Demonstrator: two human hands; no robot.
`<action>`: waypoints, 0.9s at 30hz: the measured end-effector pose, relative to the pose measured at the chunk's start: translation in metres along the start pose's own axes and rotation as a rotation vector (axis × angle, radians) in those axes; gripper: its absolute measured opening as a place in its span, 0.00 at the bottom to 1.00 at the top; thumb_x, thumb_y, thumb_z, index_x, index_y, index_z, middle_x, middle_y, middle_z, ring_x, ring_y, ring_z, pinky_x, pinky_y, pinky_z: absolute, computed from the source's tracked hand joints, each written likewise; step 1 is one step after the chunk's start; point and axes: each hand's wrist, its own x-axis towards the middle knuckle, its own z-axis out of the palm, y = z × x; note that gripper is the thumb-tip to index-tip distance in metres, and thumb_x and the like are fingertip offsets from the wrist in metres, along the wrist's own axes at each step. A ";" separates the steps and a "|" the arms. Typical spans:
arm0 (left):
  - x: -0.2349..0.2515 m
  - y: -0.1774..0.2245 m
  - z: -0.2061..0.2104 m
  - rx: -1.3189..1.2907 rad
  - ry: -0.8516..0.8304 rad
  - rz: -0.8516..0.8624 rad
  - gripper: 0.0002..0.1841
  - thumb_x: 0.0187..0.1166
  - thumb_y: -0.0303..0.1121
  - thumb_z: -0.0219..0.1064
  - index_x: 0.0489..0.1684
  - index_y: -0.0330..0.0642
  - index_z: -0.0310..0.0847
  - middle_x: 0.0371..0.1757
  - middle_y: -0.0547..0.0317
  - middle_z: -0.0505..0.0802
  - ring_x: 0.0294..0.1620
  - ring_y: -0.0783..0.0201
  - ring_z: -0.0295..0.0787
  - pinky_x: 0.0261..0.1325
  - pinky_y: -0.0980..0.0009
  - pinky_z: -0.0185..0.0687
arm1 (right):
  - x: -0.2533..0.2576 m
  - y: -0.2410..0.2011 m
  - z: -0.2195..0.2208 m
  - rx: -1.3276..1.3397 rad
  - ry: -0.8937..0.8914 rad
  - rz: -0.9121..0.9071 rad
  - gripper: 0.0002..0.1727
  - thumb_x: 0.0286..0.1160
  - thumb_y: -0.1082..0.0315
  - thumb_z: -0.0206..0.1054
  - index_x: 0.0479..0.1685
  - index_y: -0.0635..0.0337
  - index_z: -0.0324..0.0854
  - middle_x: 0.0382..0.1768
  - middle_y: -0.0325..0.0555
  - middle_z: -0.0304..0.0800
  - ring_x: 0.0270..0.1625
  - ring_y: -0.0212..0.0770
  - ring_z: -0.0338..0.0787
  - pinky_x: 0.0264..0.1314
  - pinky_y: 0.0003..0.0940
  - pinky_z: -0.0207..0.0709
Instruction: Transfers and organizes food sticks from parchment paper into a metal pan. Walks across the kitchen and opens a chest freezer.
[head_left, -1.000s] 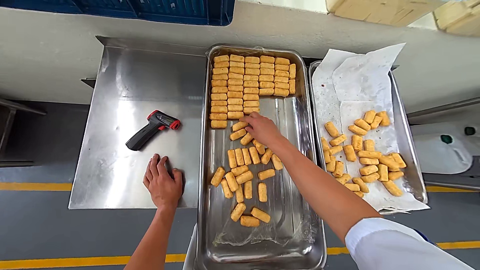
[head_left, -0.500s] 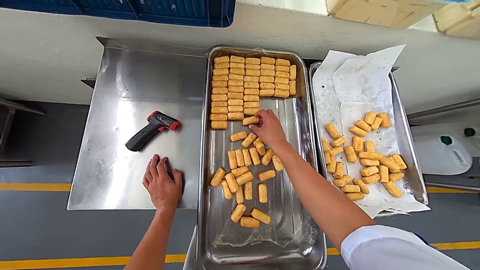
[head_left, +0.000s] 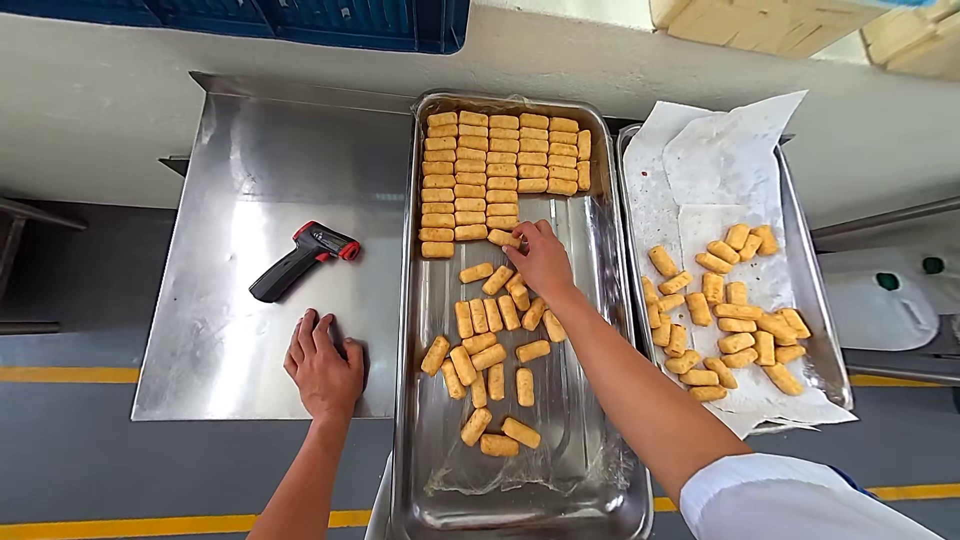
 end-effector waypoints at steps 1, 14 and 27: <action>0.000 -0.001 0.000 0.000 0.001 0.001 0.32 0.77 0.47 0.46 0.73 0.38 0.78 0.86 0.42 0.74 0.89 0.40 0.63 0.85 0.37 0.50 | 0.001 0.000 0.001 0.010 0.012 -0.013 0.19 0.79 0.58 0.73 0.61 0.60 0.84 0.55 0.58 0.83 0.47 0.54 0.89 0.49 0.51 0.85; -0.002 -0.003 0.002 0.009 -0.009 -0.007 0.31 0.77 0.48 0.47 0.74 0.39 0.77 0.87 0.44 0.73 0.89 0.41 0.62 0.86 0.38 0.49 | -0.022 -0.038 0.003 -0.098 -0.196 -0.313 0.23 0.69 0.55 0.77 0.63 0.54 0.88 0.61 0.55 0.87 0.69 0.58 0.82 0.69 0.58 0.77; -0.001 -0.002 0.002 0.016 -0.005 -0.001 0.31 0.77 0.48 0.47 0.74 0.39 0.78 0.86 0.43 0.73 0.89 0.41 0.62 0.86 0.38 0.50 | -0.001 -0.054 0.020 -0.079 -0.095 -0.195 0.15 0.77 0.69 0.73 0.62 0.56 0.87 0.59 0.55 0.85 0.65 0.57 0.86 0.59 0.51 0.84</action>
